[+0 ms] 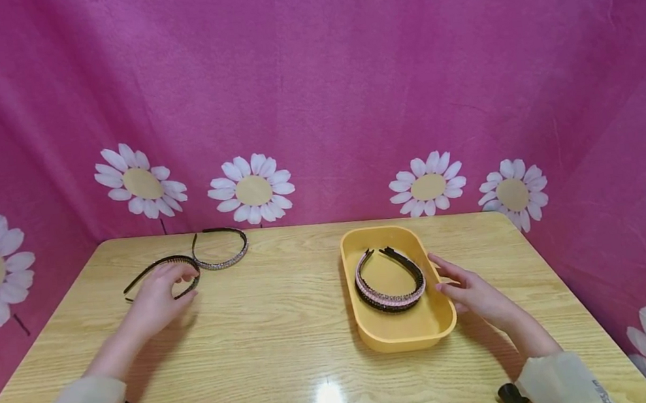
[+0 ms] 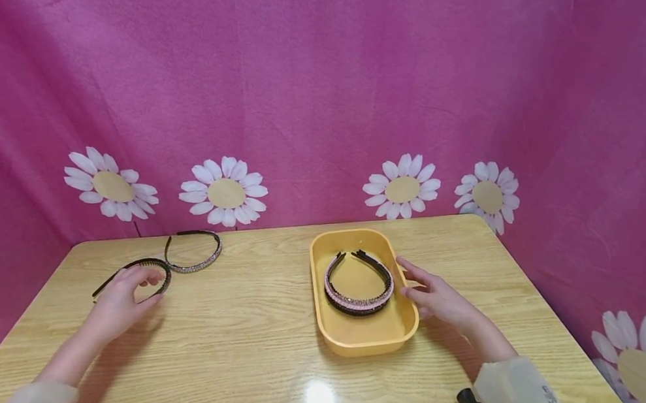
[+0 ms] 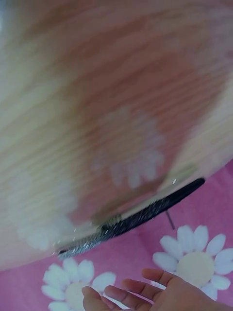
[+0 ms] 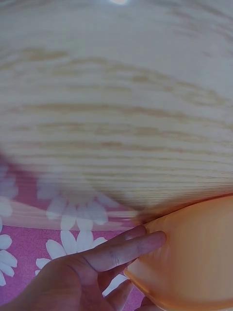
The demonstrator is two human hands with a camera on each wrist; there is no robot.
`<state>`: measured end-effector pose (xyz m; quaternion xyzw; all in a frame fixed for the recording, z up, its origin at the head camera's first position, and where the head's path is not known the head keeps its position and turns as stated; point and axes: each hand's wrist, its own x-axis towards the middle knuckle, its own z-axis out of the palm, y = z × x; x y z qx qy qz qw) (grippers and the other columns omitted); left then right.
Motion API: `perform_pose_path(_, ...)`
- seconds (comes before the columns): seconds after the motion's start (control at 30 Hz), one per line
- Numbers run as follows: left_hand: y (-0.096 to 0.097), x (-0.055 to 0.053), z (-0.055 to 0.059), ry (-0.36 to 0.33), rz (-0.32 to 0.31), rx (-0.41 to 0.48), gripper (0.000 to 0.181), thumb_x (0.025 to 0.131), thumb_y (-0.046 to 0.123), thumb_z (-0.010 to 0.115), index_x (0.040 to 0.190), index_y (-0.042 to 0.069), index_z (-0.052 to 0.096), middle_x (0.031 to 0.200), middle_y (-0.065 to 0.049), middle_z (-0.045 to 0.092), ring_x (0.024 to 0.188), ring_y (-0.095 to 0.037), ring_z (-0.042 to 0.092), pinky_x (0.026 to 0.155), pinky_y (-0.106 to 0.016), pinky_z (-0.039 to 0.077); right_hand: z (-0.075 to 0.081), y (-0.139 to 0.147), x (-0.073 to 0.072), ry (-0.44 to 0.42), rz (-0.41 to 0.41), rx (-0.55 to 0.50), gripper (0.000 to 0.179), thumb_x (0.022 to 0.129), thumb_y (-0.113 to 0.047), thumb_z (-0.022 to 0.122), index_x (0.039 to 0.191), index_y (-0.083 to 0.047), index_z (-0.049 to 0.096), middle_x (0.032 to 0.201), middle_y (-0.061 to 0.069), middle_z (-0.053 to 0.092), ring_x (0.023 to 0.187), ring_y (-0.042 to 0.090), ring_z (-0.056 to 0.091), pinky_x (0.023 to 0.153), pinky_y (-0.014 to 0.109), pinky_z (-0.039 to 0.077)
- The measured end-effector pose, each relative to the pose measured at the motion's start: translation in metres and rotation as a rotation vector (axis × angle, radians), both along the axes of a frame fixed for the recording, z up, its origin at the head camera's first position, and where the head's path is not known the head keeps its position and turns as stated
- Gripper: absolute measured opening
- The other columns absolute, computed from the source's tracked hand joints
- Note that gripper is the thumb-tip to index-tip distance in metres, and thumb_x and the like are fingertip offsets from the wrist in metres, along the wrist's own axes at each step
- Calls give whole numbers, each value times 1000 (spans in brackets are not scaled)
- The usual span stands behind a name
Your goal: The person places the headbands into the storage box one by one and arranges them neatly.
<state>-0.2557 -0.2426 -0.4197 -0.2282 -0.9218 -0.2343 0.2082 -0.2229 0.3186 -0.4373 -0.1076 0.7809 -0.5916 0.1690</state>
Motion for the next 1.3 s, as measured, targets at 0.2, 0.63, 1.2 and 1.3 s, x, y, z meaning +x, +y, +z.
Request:
perform_pose_path(0.2,-15,-8,-12,23,-16,-31,28,69,1,79,93,1,64,85,-7,60,80,-23,55,72,-41,45,1,-1,1,-2,0,-3,66,98,-15,49,152,-15,12,149,32,17,117,43,50,81,44,53)
perform_pose_path(0.63,-21,-24,-16,-117,-2,-90,25,72,2,76,93,0,63,86,-12,61,81,-28,57,74,-44,47,-1,0,-1,0,-9,17,65,98,-17,49,152,-17,14,150,30,18,117,41,51,80,43,54)
perform_pose_path(1.2,-14,-39,-18,-213,65,-139,19,74,8,76,86,3,62,76,-5,59,74,-22,55,71,-41,44,-1,0,-1,0,-22,42,64,98,-20,51,152,-20,16,151,28,19,120,41,49,80,42,54)
perform_pose_path(1.3,-12,-39,-19,-229,58,-129,19,74,8,76,85,3,62,73,-4,58,71,-19,54,68,-38,44,-2,0,-1,-3,-22,38,64,98,-19,50,152,-19,16,151,28,19,118,40,51,80,43,54)
